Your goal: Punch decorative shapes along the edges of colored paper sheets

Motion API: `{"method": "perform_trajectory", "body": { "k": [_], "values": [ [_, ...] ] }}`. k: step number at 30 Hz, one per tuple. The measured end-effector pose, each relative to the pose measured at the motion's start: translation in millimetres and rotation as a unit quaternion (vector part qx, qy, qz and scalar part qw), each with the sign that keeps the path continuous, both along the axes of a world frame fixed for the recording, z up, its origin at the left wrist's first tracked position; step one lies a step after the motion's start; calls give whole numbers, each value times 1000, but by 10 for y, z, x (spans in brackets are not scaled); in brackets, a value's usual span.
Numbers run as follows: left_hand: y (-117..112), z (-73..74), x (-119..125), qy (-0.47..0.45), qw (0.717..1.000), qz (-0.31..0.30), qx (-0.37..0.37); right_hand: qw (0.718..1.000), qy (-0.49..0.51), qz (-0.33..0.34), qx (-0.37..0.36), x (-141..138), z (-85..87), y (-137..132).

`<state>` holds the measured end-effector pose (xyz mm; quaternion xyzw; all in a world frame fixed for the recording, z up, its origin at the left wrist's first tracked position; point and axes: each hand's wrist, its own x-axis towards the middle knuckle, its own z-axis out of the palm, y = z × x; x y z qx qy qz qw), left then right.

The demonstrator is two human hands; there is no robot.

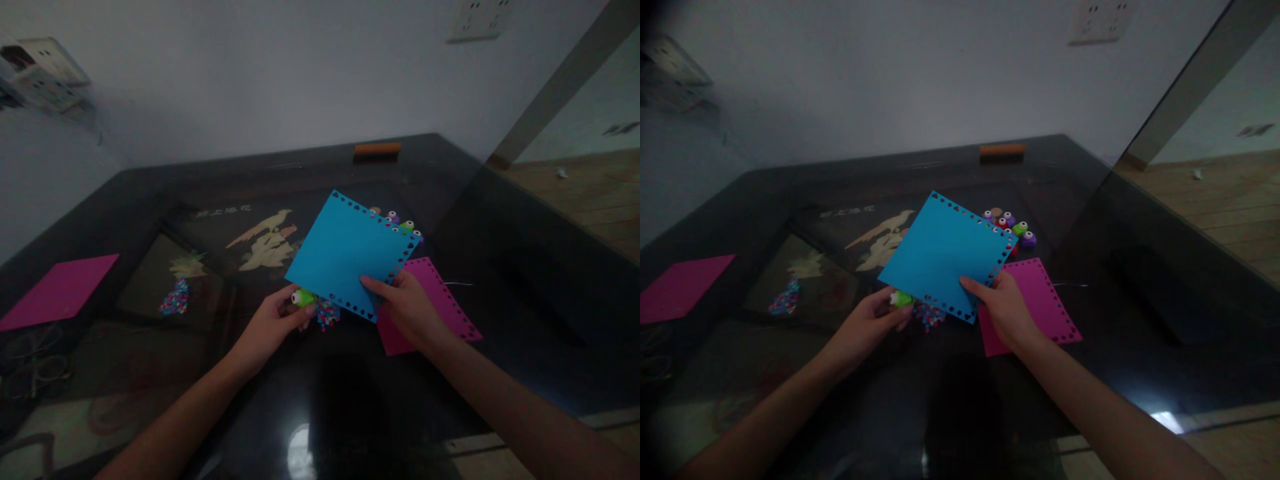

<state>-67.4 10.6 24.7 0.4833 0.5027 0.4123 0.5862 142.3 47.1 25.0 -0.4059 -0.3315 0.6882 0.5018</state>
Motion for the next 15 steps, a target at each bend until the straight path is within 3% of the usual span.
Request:
{"method": "perform_trajectory", "body": {
  "k": [7, 15],
  "values": [
    [-15, 18, 32, -168, 984, -3, -64, 990, -103, -38, 87, 63, -127, 46],
    [-57, 68, 24, -101, 993, -11, -60, 942, -267, -86, 183, 97, 12, -2]
  ]
}}
